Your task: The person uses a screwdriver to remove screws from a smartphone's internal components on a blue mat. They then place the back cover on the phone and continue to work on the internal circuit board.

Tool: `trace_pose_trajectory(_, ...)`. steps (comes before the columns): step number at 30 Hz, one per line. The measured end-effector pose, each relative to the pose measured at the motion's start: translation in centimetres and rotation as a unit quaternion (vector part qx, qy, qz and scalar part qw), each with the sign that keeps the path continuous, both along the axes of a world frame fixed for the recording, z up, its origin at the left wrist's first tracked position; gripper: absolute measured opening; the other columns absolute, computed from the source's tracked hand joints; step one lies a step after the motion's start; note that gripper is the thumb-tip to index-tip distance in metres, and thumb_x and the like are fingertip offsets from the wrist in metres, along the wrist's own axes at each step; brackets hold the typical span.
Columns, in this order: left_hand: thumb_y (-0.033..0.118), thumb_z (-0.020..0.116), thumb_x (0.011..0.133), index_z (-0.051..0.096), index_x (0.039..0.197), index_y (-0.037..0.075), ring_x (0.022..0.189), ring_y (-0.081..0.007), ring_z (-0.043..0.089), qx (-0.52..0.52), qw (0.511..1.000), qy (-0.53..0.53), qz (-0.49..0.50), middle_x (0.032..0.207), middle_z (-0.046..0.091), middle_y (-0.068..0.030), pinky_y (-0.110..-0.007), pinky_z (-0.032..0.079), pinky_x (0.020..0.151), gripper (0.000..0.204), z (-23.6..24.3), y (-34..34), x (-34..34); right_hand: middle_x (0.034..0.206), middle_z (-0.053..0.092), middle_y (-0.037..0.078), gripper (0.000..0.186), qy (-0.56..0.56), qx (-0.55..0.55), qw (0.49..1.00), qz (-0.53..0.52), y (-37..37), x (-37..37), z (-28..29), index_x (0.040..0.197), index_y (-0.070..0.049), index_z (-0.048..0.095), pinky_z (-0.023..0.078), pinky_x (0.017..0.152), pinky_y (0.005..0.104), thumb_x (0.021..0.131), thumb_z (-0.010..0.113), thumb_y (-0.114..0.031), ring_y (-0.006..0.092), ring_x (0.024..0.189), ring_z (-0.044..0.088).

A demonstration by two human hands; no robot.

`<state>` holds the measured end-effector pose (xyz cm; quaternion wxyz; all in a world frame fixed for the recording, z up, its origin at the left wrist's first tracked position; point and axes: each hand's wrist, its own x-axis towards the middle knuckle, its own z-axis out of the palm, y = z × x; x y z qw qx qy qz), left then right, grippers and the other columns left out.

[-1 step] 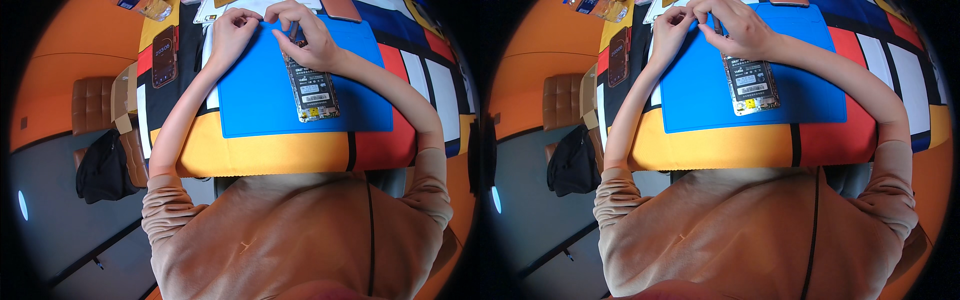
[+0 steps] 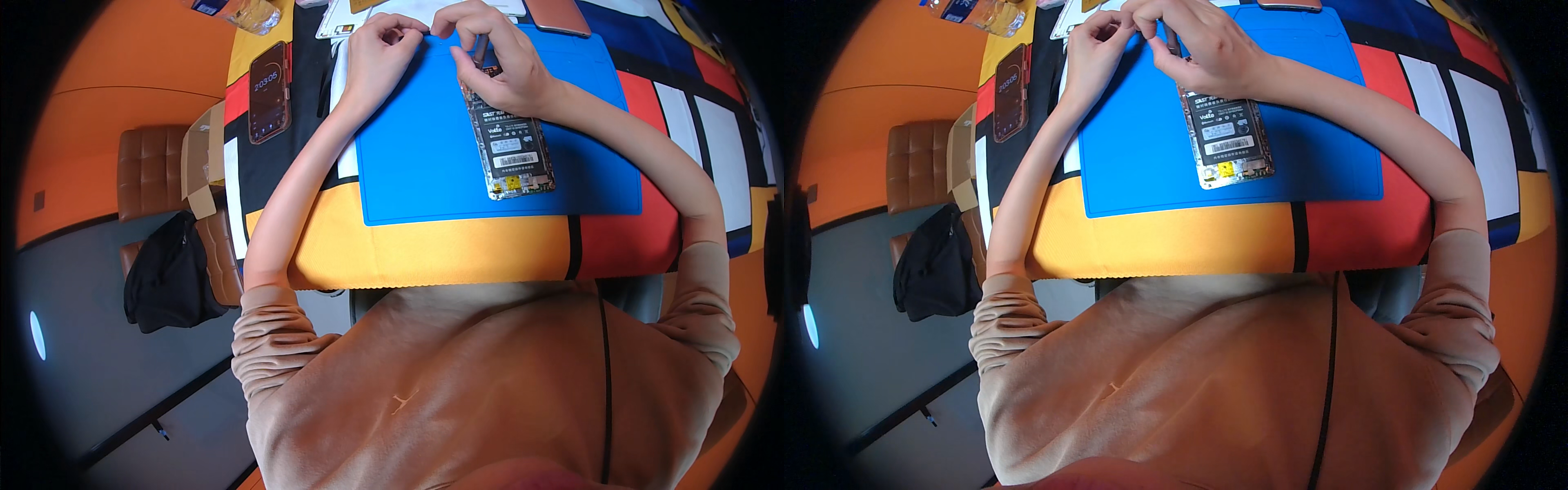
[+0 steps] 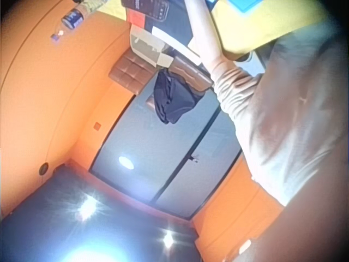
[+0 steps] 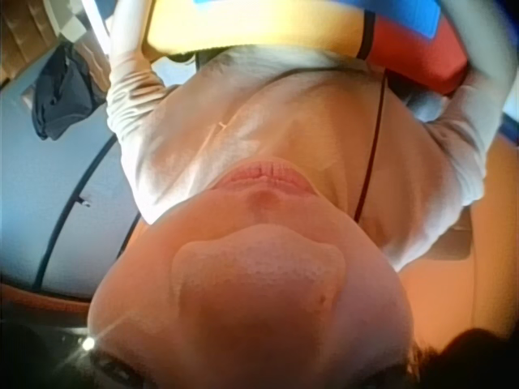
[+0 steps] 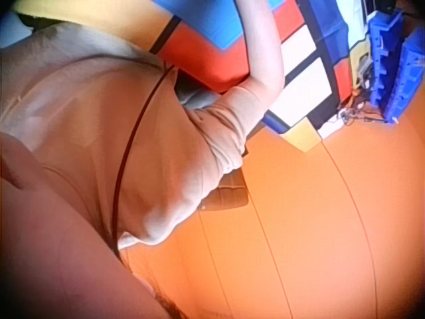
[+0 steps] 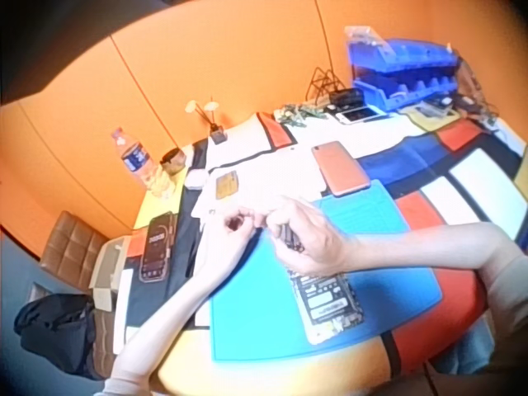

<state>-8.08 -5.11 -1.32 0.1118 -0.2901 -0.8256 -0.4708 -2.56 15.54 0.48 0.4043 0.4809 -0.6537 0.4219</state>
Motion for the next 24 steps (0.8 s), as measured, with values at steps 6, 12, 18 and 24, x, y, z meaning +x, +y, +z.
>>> trace_pose_trajectory(6, 0.015, 0.069, 0.088, 0.081, 0.097, 0.005, 0.071, -0.0109, 0.061, -0.006, 1.0, -0.008, 0.005, 0.086, 0.069, -0.006, -0.026, 0.051, 0.067, 0.018, 0.0, 0.0, 0.0, 0.105, 0.059, 0.02, 0.033, -0.128, 0.053, 0.99, -0.023, 0.9, 1.4, 0.1, 0.102, -0.002, 0.045, 0.05, 0.081, 0.0394, 0.075, 0.058, 0.013, 0.0342, 0.09, 0.061)
trace_pose_trajectory(12, 0.016, 0.069, 0.088, 0.081, 0.097, 0.005, 0.071, -0.0109, 0.06, -0.003, 1.0, -0.005, 0.004, 0.087, 0.069, -0.0066, -0.025, 0.05, 0.067, 0.018, 0.0, 0.1, 0.0, 0.105, 0.06, 0.02, 0.033, -0.07, 0.012, 0.997, 0.009, 0.5, 0.4, -0.1, 0.103, -0.002, 0.046, 0.049, 0.086, 0.0407, 0.076, 0.061, 0.008, 0.0341, 0.091, 0.061)
trace_pose_trajectory(18, 0.016, 0.068, 0.088, 0.081, 0.097, 0.006, 0.072, -0.0112, 0.061, -0.011, 1.0, -0.007, 0.01, 0.088, 0.069, -0.0068, -0.025, 0.051, 0.068, 0.018, 0.1, 0.1, 0.1, 0.104, 0.06, 0.02, 0.031, -0.07, 0.034, 0.997, -0.012, 1.2, 0.9, -0.4, 0.101, -0.003, 0.045, 0.051, 0.085, 0.0399, 0.077, 0.06, 0.009, 0.034, 0.091, 0.061)
trace_pose_trajectory(24, 0.016, 0.068, 0.089, 0.081, 0.096, 0.006, 0.072, -0.0112, 0.061, -0.018, 1.0, -0.002, 0.012, 0.088, 0.07, -0.0069, -0.026, 0.052, 0.068, 0.018, 0.1, 0.1, 0.2, 0.101, 0.059, 0.019, 0.032, -0.086, -0.011, 0.996, 0.034, 0.7, -0.3, -1.4, 0.102, -0.002, 0.045, 0.051, 0.08, 0.0381, 0.077, 0.061, 0.009, 0.0325, 0.089, 0.062)
